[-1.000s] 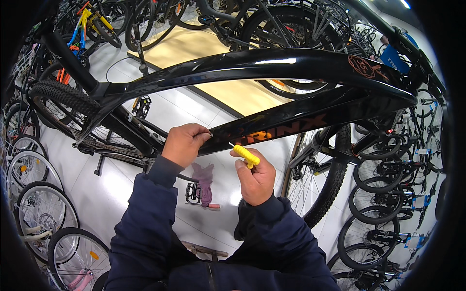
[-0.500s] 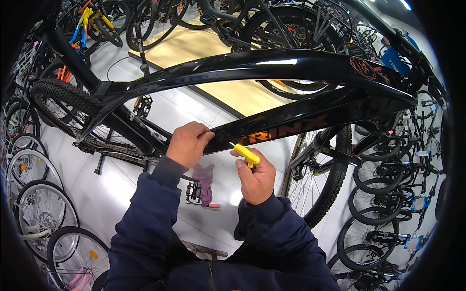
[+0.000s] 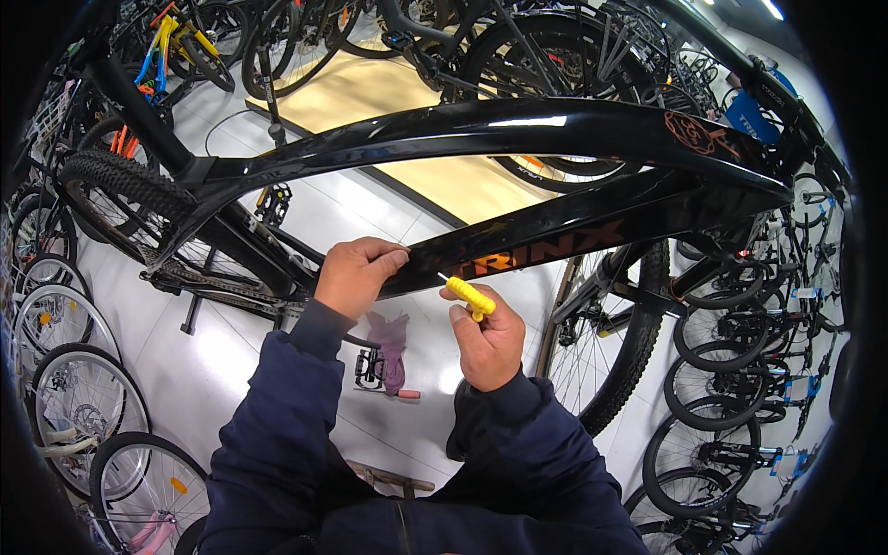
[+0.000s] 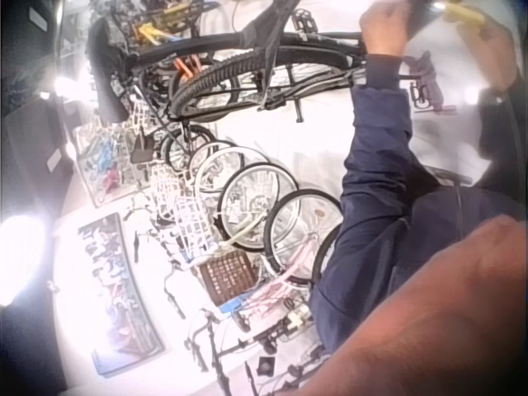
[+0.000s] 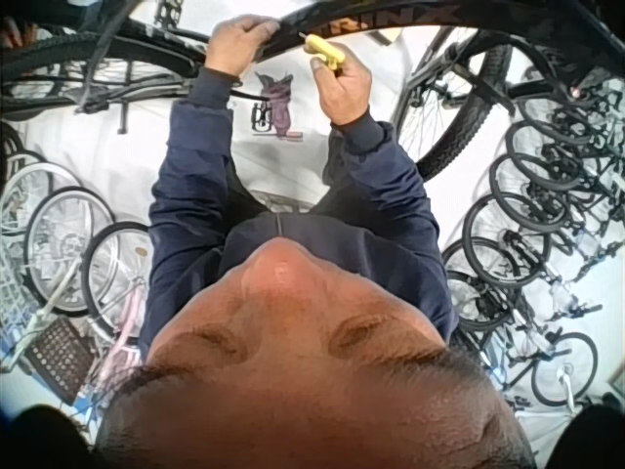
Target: The person uses a yellow-handled screwdriver to tighten screws on the down tube of a black bicycle frame. They repeatedly insert the screwdriver, turn it clockwise, and reposition to work on different fasteners along the frame.
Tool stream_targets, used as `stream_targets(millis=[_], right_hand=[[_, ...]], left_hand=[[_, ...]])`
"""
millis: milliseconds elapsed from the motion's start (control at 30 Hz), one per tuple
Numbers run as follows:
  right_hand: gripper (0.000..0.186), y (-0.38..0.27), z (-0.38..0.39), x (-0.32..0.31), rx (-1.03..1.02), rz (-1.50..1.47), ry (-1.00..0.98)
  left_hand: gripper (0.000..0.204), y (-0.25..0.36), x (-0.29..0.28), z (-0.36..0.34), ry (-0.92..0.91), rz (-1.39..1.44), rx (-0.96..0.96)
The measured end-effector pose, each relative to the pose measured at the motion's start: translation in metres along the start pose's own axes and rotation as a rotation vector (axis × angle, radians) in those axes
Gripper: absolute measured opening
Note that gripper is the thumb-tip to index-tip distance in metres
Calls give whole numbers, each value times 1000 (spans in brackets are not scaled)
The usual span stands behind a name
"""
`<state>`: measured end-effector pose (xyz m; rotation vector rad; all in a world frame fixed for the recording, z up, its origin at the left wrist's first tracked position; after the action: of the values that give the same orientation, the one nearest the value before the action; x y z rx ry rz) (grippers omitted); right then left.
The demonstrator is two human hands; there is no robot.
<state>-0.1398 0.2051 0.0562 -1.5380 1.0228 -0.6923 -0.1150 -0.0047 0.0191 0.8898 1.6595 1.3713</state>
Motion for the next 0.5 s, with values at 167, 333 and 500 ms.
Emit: stream_targets(millis=[167, 333, 500], right_hand=[[23, -2, 0, 0, -1, -1, 0], [24, -1, 0, -1, 5, 7, 4], [22, 0, 1, -2, 30, 1, -14]], left_hand=[[25, -4, 1, -2, 3, -20, -78], [22, 3, 0, 1, -12, -46, 6], [20, 11, 2, 0, -18, 167, 134]])
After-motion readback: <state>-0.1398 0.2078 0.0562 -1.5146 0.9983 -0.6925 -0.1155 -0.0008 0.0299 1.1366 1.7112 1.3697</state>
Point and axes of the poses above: each hand's wrist, its own z-axis away from the middle knuckle, its own x-axis out of the palm, y = z × x, the point moved 6 cm from there along -z, towards the middle knuckle, and after that the axes turned 6 degrees about x, right-handed, at the moved point
